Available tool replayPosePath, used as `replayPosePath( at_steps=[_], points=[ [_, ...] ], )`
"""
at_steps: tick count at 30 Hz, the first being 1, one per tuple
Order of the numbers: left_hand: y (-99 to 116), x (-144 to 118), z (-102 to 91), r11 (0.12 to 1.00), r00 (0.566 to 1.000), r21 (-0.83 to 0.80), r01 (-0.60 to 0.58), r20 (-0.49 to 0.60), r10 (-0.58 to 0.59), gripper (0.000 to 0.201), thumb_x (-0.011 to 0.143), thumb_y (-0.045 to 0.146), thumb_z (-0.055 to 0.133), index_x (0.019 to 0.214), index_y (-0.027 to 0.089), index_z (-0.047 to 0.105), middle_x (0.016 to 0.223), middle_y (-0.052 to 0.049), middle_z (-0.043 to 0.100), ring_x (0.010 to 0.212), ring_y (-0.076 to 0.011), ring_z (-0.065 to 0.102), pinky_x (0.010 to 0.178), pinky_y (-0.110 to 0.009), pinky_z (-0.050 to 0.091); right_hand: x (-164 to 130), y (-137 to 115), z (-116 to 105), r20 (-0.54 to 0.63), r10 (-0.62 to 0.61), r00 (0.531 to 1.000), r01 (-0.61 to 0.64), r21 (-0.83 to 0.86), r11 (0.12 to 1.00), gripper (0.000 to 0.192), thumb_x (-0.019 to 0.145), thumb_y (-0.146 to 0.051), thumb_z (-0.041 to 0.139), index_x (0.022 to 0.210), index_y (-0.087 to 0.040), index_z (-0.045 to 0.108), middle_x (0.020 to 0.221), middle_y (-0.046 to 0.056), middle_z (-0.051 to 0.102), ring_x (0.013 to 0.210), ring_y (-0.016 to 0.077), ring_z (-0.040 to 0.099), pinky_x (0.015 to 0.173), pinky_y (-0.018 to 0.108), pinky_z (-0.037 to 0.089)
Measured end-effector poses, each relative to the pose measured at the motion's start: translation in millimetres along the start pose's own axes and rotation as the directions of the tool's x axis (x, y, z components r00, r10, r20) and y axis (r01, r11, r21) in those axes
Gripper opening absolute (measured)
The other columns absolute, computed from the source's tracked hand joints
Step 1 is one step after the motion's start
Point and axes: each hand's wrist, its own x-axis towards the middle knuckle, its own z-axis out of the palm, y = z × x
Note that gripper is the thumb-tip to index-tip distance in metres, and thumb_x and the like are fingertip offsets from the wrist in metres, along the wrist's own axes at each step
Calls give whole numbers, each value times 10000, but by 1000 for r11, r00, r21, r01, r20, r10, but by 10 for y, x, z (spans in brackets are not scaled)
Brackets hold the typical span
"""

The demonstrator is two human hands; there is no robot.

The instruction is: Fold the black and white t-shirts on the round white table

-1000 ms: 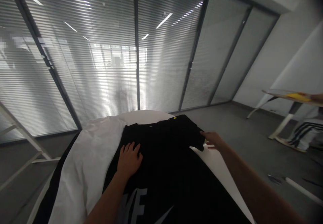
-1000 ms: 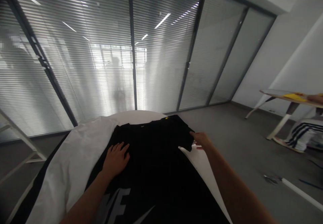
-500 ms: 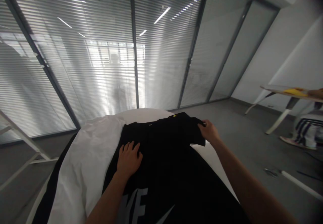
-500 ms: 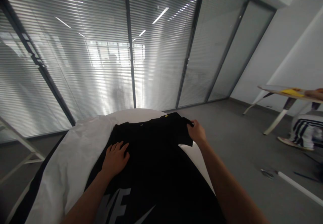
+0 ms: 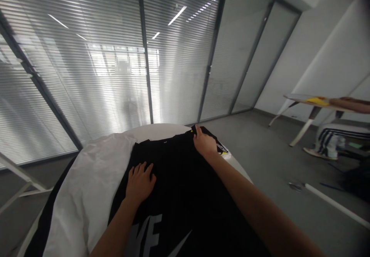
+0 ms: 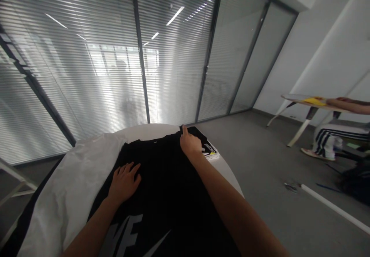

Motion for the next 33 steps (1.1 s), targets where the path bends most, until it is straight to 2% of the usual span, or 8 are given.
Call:
replayPosePath(
  at_steps=[3,6,11,14,17,22,28,33],
  points=[
    [2,-1,2,1000,1000,14,-6,-8,6,471,906,343,441,1346,250,581,1402,-111,545,1297,-299,467,1111,-496,264,-152,-207,153,10,-145,989,145,-58,988,653,958,-194,241,1565,-151,5,1055,191,696,819,278,692,801,423,500],
    [-4,-2,19,1000,1000,22,-12,-20,13,467,909,346,438,1342,251,583,1395,-111,550,1292,-297,471,1108,-493,266,-321,-347,349,35,-248,968,250,-74,965,680,929,-132,247,1569,-166,21,1018,183,697,804,271,684,738,401,516],
    [-12,0,33,1000,999,21,-19,-31,20,466,913,343,432,1345,248,579,1387,-114,555,1288,-294,472,1102,-493,271,-536,-412,612,79,-309,948,314,-64,947,592,934,-156,300,1525,-139,285,1172,191,656,931,277,642,699,369,517],
    [-10,1,24,999,999,26,-19,-25,20,466,914,345,428,1346,251,578,1389,-110,554,1287,-290,474,1102,-489,273,-615,-368,666,77,-345,935,350,-61,935,476,956,-273,367,1398,-153,496,1334,175,572,1091,293,571,819,400,495],
    [-6,2,20,999,1000,31,-14,-8,14,467,913,350,429,1344,254,580,1394,-107,551,1291,-288,472,1104,-487,274,-630,-291,640,45,-345,938,346,-31,938,456,986,-431,337,1261,-197,615,1308,136,601,1122,298,545,916,451,441],
    [1,1,24,999,1000,38,-13,-3,13,474,914,353,428,1354,251,571,1402,-109,544,1300,-293,462,1109,-492,266,-436,-158,583,-4,-352,936,352,7,936,558,1009,-504,200,1328,-237,571,1343,100,590,1205,284,511,1006,463,367],
    [9,4,-3,999,1000,37,-8,8,8,475,910,345,433,1355,252,572,1402,-109,545,1299,-295,465,1110,-494,270,-41,-91,773,-32,-486,874,481,-101,871,553,995,-485,299,1483,-244,392,1513,117,410,1409,311,319,1138,545,154],
    [16,-1,-12,999,1000,43,-15,-3,15,475,906,335,433,1351,253,576,1399,-105,549,1291,-291,473,1110,-491,276,203,-28,943,-2,-454,891,450,-126,884,608,970,-497,359,1505,-208,353,1558,135,320,1446,325,244,1153,566,96]
  ],
)
